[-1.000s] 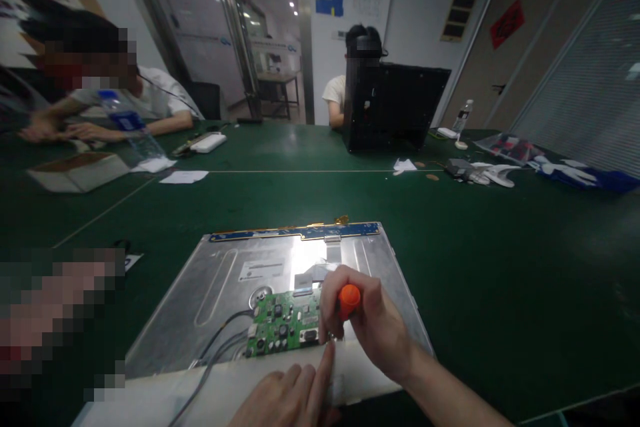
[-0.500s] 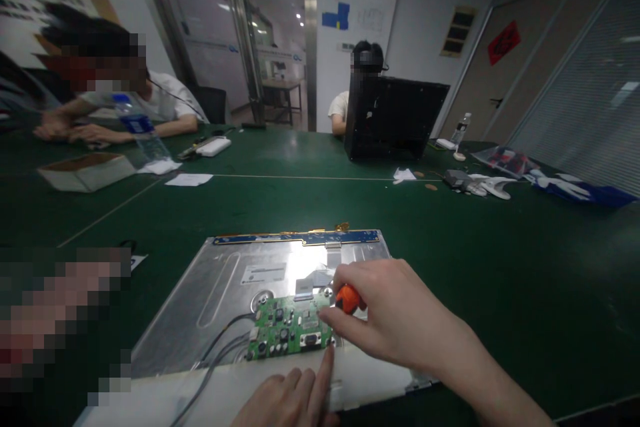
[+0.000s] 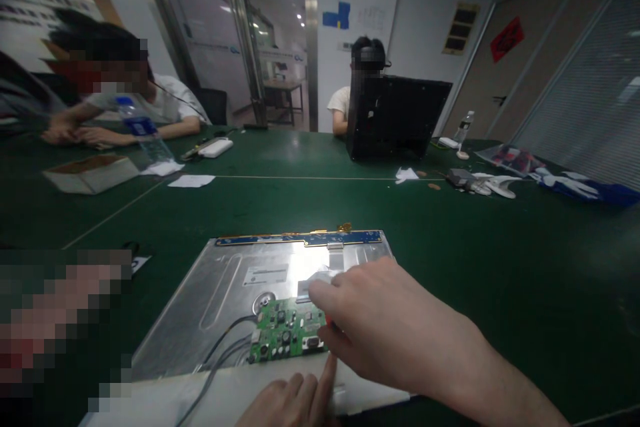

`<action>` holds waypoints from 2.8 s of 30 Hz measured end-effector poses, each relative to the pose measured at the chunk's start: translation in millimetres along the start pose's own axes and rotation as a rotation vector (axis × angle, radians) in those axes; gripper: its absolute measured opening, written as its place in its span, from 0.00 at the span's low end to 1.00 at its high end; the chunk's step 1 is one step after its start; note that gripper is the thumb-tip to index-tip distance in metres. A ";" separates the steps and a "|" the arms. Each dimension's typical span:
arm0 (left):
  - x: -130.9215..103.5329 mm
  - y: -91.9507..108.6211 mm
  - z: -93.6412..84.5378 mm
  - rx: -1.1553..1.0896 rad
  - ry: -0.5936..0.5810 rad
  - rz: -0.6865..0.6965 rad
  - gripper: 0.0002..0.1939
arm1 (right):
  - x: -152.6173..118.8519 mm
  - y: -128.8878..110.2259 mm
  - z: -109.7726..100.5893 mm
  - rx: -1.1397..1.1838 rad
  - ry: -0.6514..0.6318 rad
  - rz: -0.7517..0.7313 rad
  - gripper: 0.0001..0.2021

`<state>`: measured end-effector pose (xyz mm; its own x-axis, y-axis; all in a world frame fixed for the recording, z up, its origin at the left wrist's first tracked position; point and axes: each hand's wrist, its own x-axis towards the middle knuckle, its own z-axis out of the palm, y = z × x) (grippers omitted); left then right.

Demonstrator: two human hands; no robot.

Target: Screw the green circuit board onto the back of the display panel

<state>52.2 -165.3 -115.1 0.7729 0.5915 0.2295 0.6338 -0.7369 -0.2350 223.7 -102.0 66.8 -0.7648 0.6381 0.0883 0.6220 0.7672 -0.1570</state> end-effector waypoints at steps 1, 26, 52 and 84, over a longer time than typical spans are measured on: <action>-0.1 -1.1 -2.5 -0.006 0.013 0.012 0.24 | -1.3 1.3 -1.4 0.026 -0.003 -0.007 0.01; 38.9 -49.9 -11.3 -0.399 0.010 -0.140 0.11 | 0.3 -1.1 -8.1 0.042 -0.065 -0.084 0.03; 40.4 -46.4 -6.4 -0.331 0.016 -0.108 0.10 | -3.2 -4.9 -10.7 0.016 -0.088 -0.038 0.05; 41.8 -49.9 -16.2 -0.329 0.014 -0.104 0.07 | -6.8 -2.7 -10.9 0.023 -0.117 -0.010 0.04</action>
<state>52.4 -109.1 -78.5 0.7029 0.6660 0.2496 0.6636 -0.7404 0.1070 229.1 -107.7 77.4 -0.7859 0.6179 -0.0251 0.6116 0.7706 -0.1793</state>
